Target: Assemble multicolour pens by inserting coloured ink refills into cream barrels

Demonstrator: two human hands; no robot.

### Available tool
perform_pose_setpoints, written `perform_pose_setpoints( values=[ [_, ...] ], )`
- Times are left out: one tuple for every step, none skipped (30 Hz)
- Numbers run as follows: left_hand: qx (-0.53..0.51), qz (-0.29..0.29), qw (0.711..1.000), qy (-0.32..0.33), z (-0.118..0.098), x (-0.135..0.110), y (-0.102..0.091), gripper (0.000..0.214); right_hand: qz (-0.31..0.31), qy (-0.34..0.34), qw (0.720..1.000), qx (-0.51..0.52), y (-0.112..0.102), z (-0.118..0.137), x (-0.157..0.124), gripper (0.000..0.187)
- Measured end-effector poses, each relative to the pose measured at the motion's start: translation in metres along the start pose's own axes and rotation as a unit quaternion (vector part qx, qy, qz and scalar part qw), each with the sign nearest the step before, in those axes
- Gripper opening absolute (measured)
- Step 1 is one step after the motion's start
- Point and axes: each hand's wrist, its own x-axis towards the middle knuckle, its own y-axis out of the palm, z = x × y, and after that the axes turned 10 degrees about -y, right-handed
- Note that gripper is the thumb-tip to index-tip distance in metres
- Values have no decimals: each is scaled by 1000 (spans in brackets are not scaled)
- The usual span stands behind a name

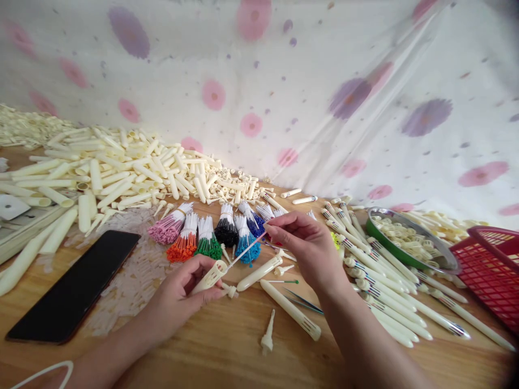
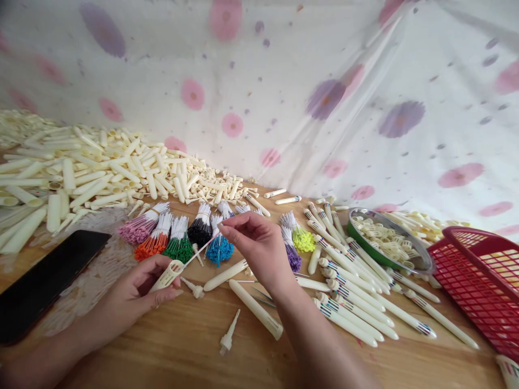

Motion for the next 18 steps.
perform_pose_setpoints(
  values=[
    [1, -1, 1000, 1, 0, 0, 0, 21, -2, 4, 1000, 4, 0, -1, 0, 10],
    [1, 0, 1000, 0, 1, -1, -1, 21, -3, 9, 1000, 9, 1, -2, 1, 10],
    [0, 1, 1000, 0, 1, -1, -1, 21, -4, 13, 1000, 14, 2, -3, 1, 10],
    [-1, 3, 1000, 0, 2, -2, -1, 21, -3, 17, 1000, 20, 3, -4, 1, 10],
    [-2, 4, 1000, 0, 2, -2, -2, 21, -1, 20, 1000, 23, 3, -5, 1, 10],
    [-2, 5, 1000, 0, 2, -2, -2, 22, 3, 23, 999, 24, 4, -6, 2, 9],
    [-2, 5, 1000, 1, 2, -2, -2, 22, 7, 25, 999, 24, 4, -6, 2, 9],
    [-1, 5, 1000, 2, 2, -2, -1, 22, 11, 26, 999, 23, 4, -6, 2, 9],
    [1, 3, 1000, 2, 1, -2, -1, 22, 16, 28, 999, 22, 5, -6, 1, 8],
    [3, 2, 1000, 3, 1, -2, 0, 22, 22, 29, 999, 19, 5, -5, 0, 8],
    [4, 2, 1000, 3, 0, -1, 0, 22, 30, 31, 999, 15, 6, -5, -1, 7],
    [5, 3, 1000, 5, 0, -1, 0, 22, 39, 33, 999, 11, 7, -4, -2, 7],
    [5, 5, 1000, 7, -1, -1, 1, 21, 49, 36, 998, 6, 9, -4, -4, 7],
    [4, 8, 1000, 8, -2, -1, 1, 21, 61, 38, 997, 1, 12, -4, -7, 6],
    [3, 10, 1000, 10, -2, -1, 1, 20, 73, 40, 997, -4, 15, -4, -9, 6],
    [2, 13, 1000, 10, -2, -1, 0, 20, 85, 42, 995, -11, 18, -4, -12, 6],
    [0, 15, 1000, 11, -3, -1, 0, 20, 96, 42, 994, -21, 21, -5, -15, 7],
    [-1, 16, 1000, 10, -3, -1, -1, 20, 106, 40, 993, -36, 24, -6, -17, 7]
  ],
)
